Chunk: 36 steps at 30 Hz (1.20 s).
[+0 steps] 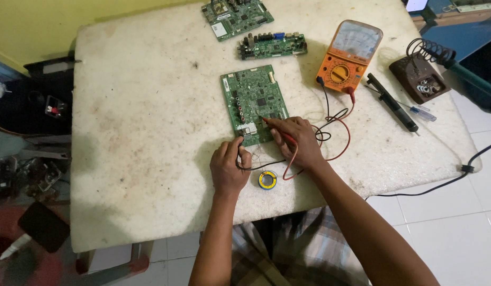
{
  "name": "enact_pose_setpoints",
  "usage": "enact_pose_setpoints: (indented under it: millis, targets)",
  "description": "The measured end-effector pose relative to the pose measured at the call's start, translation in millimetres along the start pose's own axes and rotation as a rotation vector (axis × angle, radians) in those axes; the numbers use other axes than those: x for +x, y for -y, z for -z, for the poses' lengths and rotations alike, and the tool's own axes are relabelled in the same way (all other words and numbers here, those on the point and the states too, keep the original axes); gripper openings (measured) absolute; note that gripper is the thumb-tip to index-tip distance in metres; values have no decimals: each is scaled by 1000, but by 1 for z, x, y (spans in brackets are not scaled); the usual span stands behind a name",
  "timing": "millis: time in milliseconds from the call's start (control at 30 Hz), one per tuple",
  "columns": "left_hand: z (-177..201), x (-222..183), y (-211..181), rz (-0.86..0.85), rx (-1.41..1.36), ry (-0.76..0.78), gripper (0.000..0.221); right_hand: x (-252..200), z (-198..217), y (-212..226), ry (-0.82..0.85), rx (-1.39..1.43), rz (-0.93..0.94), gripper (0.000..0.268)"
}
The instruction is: Testing electronic components on a circuit board using a multimeter and inspecting the board.
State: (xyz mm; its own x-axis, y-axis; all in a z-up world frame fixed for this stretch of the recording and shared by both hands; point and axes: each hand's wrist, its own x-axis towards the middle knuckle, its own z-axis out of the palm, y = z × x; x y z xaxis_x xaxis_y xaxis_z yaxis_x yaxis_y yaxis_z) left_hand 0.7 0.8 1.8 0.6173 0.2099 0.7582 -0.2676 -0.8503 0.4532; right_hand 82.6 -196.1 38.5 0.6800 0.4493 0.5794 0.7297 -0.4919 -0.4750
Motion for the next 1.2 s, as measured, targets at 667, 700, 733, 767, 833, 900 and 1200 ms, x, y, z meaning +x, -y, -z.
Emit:
enact_pose_setpoints:
  millis: [667, 700, 733, 767, 833, 900, 1200]
  targets:
    - [1, -3, 0, 51, -56, 45, 24, -4, -11, -7, -190, 9, -129, 22]
    - [1, -4, 0, 49, -44, 39, 24, -3, -10, -6, -186, 17, -139, 23]
    - [0, -4, 1, 47, -32, 32, 24, -3, -10, -5, -183, 24, -150, 23]
    - [-1, -5, 2, 48, -32, 33, 24, -2, -9, -3, -183, 25, -150, 23]
    - [-2, -6, 3, 43, -14, 30, 24, -1, -8, -1, -184, 34, -173, 23]
    - [1, -4, 1, 46, -34, 38, 24, 0, -7, 1, -184, 45, -178, 22]
    - [1, -3, 1, 31, -18, 25, 25, 3, -4, 0, -154, 90, -179, 23]
